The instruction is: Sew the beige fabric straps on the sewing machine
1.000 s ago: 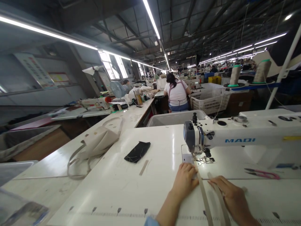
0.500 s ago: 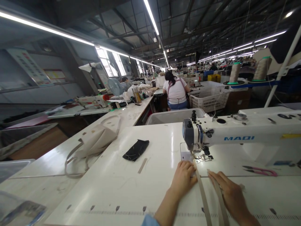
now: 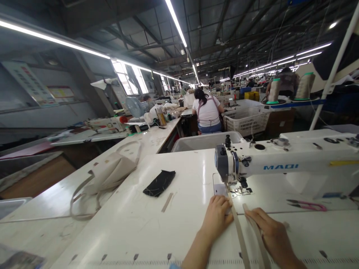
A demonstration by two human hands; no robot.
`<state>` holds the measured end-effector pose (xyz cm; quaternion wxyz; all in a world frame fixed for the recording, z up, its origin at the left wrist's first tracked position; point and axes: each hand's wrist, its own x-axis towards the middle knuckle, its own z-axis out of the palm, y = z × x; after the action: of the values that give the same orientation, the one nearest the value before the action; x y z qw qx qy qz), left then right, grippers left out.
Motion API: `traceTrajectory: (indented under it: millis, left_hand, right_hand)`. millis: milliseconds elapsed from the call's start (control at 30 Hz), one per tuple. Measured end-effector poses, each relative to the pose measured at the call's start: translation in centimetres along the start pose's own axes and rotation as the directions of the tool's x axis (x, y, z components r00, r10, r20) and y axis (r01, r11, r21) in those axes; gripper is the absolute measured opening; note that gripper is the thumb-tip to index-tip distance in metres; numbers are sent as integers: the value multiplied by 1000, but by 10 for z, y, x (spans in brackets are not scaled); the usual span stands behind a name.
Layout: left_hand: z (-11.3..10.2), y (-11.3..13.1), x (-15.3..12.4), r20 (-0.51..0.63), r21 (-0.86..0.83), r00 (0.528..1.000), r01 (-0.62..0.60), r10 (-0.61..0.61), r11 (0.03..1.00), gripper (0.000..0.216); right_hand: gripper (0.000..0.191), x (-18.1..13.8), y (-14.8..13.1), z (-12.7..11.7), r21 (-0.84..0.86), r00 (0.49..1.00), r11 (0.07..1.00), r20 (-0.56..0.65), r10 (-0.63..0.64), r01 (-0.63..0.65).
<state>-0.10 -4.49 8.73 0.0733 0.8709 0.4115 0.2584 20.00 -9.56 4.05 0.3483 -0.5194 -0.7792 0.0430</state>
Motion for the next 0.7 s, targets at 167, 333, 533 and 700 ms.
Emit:
traceTrajectory:
  millis: [167,333,533,700]
  left_hand:
    - [1,-1,0,1,-3,1000,-9,9,1000,13]
    - [2,-2,0,3,-1,1000,-8,8,1000,12]
    - [0,1,1,41,0,999,6,-6,1000,15]
    - [1,3,2,38,0,999,14,-14,1000,13]
  right_hand:
    - [38,-1,1,3,-11,999,1000,28,24,-23]
    - [38,-2,3,4,-51,999,998,25,32,-31]
    - [35,0,2,-3,-86,998,996,62,-3,9]
    - [35,4,-2,-7,-104,1000,995,20,-12,15]
